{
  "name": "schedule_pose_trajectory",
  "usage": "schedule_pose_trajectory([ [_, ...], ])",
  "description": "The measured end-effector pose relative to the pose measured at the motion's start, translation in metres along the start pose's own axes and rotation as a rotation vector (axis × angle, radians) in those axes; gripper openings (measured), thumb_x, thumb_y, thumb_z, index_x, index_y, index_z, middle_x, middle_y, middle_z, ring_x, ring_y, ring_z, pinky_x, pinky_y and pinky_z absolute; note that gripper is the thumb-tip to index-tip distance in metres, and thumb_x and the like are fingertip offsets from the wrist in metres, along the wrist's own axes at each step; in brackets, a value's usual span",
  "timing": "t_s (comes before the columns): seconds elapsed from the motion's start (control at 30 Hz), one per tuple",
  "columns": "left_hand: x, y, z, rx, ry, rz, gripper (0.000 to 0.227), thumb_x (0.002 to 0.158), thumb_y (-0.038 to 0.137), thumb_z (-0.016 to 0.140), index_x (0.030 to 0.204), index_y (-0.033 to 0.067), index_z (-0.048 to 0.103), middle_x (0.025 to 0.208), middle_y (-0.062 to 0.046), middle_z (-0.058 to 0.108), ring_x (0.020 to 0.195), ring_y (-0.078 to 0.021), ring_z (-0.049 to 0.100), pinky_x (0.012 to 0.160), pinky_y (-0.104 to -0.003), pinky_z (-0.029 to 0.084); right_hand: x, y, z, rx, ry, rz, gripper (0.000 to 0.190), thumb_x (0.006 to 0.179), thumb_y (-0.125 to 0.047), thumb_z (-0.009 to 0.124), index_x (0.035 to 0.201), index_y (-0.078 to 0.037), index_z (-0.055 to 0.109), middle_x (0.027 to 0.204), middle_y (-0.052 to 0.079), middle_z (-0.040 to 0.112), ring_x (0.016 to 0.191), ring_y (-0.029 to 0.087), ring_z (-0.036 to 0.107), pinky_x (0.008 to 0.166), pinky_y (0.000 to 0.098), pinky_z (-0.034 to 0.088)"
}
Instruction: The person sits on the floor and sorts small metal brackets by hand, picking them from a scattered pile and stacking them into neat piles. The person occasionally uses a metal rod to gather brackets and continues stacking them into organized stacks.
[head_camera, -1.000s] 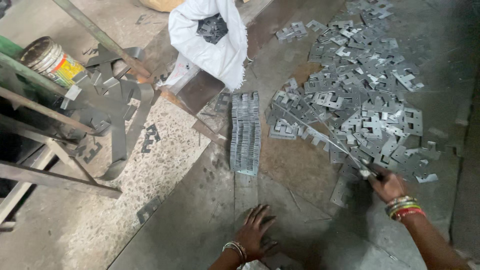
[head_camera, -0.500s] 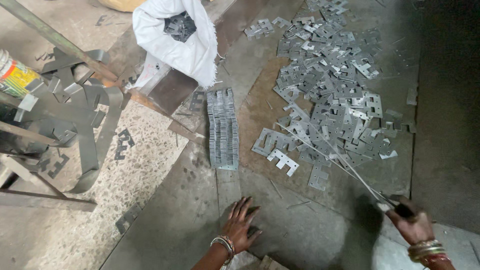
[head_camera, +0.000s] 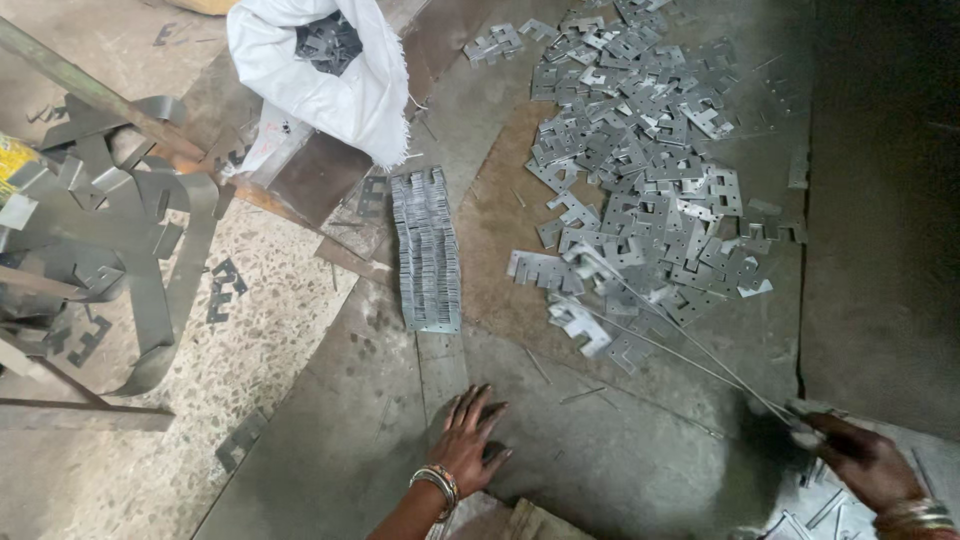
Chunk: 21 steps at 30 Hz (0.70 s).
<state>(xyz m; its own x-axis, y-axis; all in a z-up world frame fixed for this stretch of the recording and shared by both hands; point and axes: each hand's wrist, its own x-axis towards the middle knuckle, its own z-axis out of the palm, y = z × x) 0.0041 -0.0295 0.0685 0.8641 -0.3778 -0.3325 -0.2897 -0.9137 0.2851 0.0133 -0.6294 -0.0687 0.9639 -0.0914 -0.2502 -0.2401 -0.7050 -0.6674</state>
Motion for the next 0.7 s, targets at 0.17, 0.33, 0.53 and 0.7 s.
schedule_pose_trajectory([
  [0.17,0.002,-0.001,0.0,0.018,0.045,0.024,0.076,0.093,0.05,0.063,0.154,0.013,0.037,0.164,-0.021,0.015,0.152,-0.0413,0.01,0.123,-0.054,0.01,-0.012,0.003,-0.042,-0.063,0.113,0.243,0.05,0.084,-0.019,0.079,0.133,-0.009,0.075,0.105,0.018,0.082,0.095,0.031,0.079,0.089,0.0422,0.061],
  [0.33,0.001,-0.006,0.008,0.033,0.093,0.051,0.075,0.092,0.049,0.064,0.153,0.0124,0.039,0.163,-0.022,0.018,0.151,-0.0422,0.013,0.122,-0.055,0.011,0.047,-0.095,-0.021,0.226,0.191,0.283,0.038,0.097,-0.034,0.065,0.124,-0.008,0.072,0.08,0.014,0.072,0.058,0.021,0.057,0.046,0.0364,0.046],
  [0.53,0.006,-0.01,0.012,-0.021,0.05,0.041,0.071,0.094,0.052,0.062,0.151,0.0133,0.044,0.164,-0.022,0.02,0.152,-0.0427,0.014,0.122,-0.056,0.011,0.184,-0.233,0.053,0.366,0.326,-0.034,0.047,0.086,-0.027,0.076,0.128,-0.007,0.072,0.075,0.016,0.071,0.061,0.02,0.066,0.059,0.0379,0.053],
  [0.7,0.008,-0.011,0.006,-0.079,-0.003,-0.005,0.069,0.095,0.051,0.059,0.152,0.0151,0.045,0.165,-0.021,0.02,0.153,-0.0418,0.014,0.123,-0.056,0.009,0.266,-0.296,0.099,0.257,0.315,-0.136,0.049,0.085,-0.035,0.073,0.127,-0.011,0.073,0.099,0.023,0.074,0.092,0.039,0.072,0.083,0.0474,0.055],
])
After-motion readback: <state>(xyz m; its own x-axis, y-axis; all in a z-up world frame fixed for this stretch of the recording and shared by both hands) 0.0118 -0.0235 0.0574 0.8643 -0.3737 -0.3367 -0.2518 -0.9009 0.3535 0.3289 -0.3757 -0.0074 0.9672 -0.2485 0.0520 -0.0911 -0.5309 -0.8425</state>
